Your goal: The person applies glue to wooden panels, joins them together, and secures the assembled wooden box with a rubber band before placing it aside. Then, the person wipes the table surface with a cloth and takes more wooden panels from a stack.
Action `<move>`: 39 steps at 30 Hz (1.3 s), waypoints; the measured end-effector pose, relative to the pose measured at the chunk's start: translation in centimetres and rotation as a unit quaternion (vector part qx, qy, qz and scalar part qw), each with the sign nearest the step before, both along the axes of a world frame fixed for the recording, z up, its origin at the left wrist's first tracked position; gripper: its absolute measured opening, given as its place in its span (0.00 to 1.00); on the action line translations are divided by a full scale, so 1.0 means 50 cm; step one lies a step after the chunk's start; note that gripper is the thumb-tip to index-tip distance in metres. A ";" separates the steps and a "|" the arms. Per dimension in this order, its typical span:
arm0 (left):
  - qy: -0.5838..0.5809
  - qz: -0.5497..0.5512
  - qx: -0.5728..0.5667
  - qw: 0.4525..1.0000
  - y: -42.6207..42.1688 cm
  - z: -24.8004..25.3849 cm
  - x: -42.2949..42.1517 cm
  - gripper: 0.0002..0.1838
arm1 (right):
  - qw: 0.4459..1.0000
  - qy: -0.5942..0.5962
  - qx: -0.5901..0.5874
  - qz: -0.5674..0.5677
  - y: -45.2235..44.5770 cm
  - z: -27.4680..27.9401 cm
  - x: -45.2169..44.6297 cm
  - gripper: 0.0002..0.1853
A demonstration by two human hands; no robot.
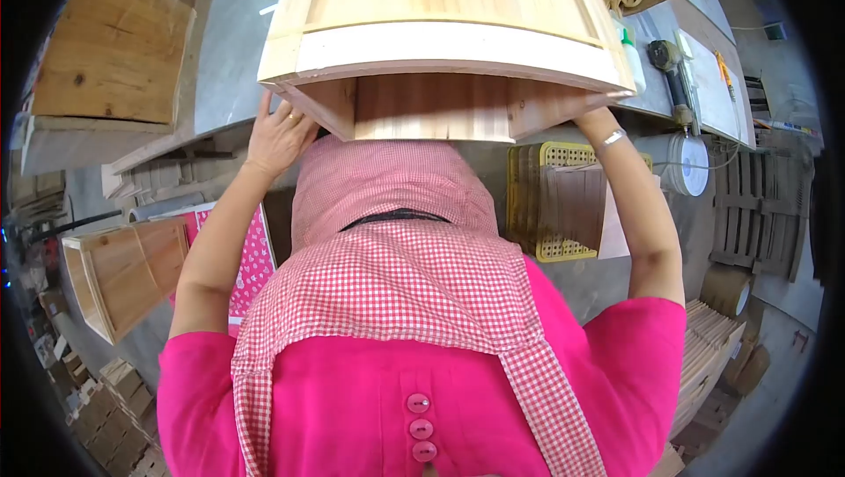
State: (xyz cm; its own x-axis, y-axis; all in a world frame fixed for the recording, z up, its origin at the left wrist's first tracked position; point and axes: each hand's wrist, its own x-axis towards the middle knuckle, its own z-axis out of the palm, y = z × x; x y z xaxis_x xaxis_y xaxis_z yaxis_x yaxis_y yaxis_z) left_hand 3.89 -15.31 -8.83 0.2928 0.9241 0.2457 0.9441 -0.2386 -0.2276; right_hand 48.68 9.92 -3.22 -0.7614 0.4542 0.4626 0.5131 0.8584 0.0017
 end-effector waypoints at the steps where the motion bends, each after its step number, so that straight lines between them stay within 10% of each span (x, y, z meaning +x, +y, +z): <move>1: 0.003 0.040 -0.061 0.997 0.006 0.012 0.015 0.21 | 0.999 0.029 -0.017 -0.002 0.001 -0.006 -0.016 0.24; 7: -0.034 -0.025 -0.004 0.999 -0.006 0.067 0.053 0.18 | 0.981 0.163 -0.024 0.104 0.010 0.058 -0.060 0.24; 13: -0.136 -0.117 0.276 0.944 -0.037 0.342 0.203 0.18 | 0.963 0.219 -0.122 0.101 -0.011 0.156 -0.075 0.21; 18: -0.205 -0.230 0.154 0.939 0.166 0.537 0.387 0.19 | 0.917 0.122 -0.368 0.098 -0.009 0.259 -0.066 0.15; 31: -0.235 -0.281 0.014 0.930 0.295 0.469 0.437 0.17 | 0.985 0.145 -0.088 0.001 0.253 0.306 -0.203 0.06; 39: -0.264 -0.259 -0.003 0.929 0.286 0.478 0.436 0.15 | 0.936 0.216 -0.274 -0.034 0.483 0.065 -0.218 0.10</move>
